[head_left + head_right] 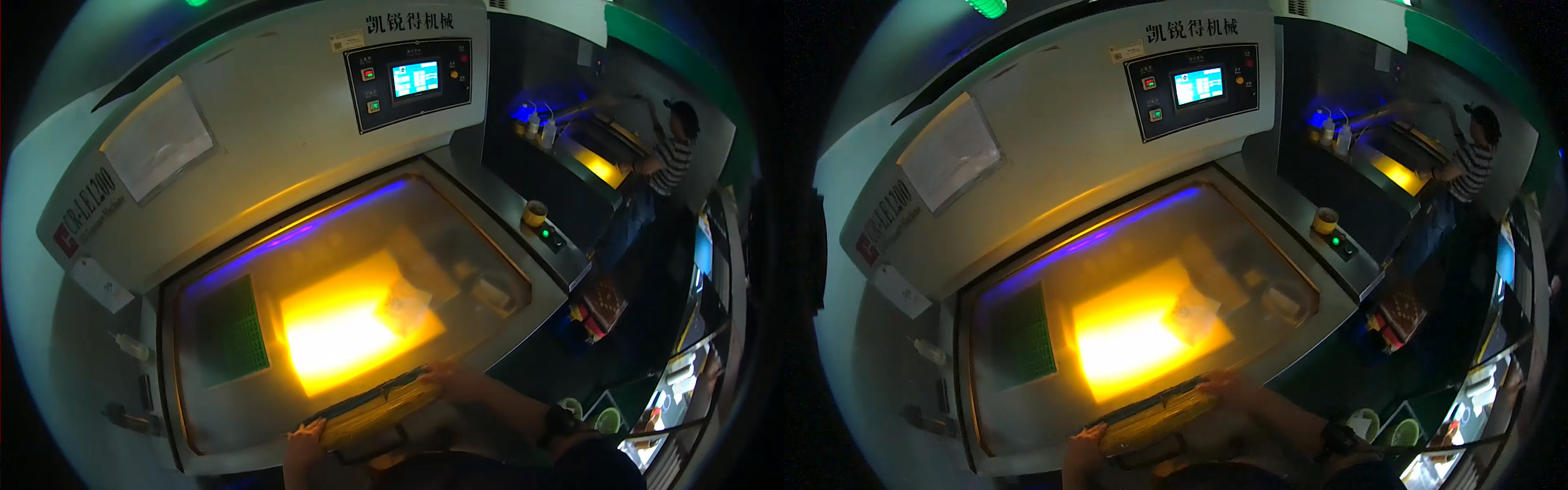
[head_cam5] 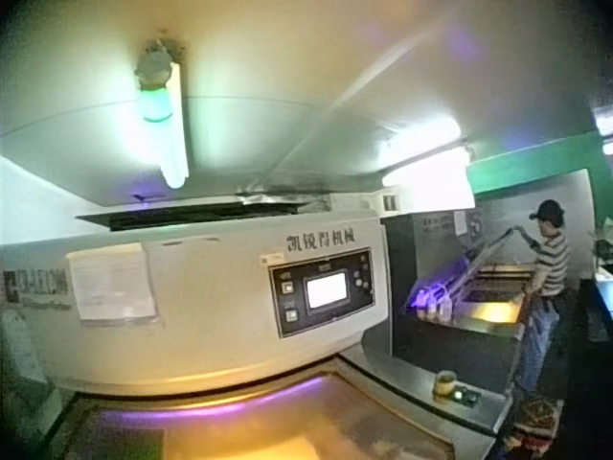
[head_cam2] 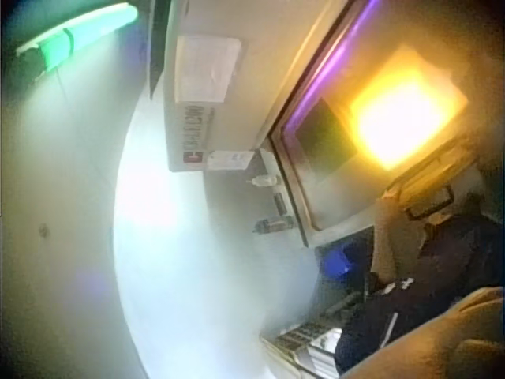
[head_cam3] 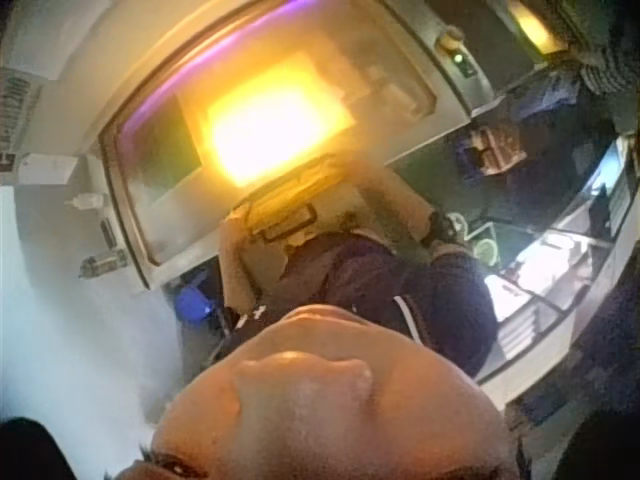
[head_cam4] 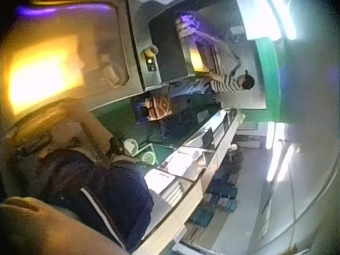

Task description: The recorder places circuit boards into a UV LED exposure machine, closes the lid, and operates the touchscreen controls.

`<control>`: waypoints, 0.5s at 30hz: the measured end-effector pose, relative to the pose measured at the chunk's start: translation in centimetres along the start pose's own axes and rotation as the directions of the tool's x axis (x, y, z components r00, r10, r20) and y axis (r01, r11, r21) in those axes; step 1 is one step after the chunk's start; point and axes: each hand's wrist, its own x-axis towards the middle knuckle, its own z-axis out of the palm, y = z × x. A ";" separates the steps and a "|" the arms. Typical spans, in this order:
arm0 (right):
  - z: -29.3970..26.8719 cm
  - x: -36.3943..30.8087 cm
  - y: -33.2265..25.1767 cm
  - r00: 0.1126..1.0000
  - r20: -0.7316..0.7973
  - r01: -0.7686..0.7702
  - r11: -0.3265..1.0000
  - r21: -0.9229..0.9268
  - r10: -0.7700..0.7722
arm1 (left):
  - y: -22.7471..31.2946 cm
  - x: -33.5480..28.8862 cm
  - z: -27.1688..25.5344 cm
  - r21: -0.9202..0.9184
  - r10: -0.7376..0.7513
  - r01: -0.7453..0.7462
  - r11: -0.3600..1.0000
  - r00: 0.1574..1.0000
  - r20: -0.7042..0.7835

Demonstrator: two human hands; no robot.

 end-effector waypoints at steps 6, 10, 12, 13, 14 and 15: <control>-9.1 -6.7 14.7 0.911 -0.347 -0.235 0.972 0.010 0.224 | 3.9 2.2 -3.5 -0.121 -0.067 0.081 0.989 0.991 0.118; -17.4 -6.8 18.9 0.721 -0.402 -0.571 0.813 0.116 0.564 | 0.2 2.8 -1.7 -0.049 -0.108 0.126 0.991 0.955 0.276; -19.6 -8.3 24.4 0.621 -0.385 -0.662 0.720 0.209 0.683 | 0.6 2.7 -0.7 -0.068 -0.062 0.083 0.994 0.961 0.270; -20.8 -8.8 26.5 0.532 -0.324 -0.801 0.589 0.108 0.782 | 1.7 2.5 -2.0 -0.107 -0.036 0.064 0.992 0.969 0.244; -21.5 -9.0 28.8 0.431 -0.275 -0.895 0.447 -0.006 0.859 | 2.5 2.3 -3.5 -0.139 -0.025 0.056 0.989 0.976 0.214; -21.1 -12.7 32.8 0.566 -0.506 -0.811 0.550 -0.200 0.651 | 3.6 2.7 -4.8 -0.087 -0.048 0.077 0.993 0.954 0.297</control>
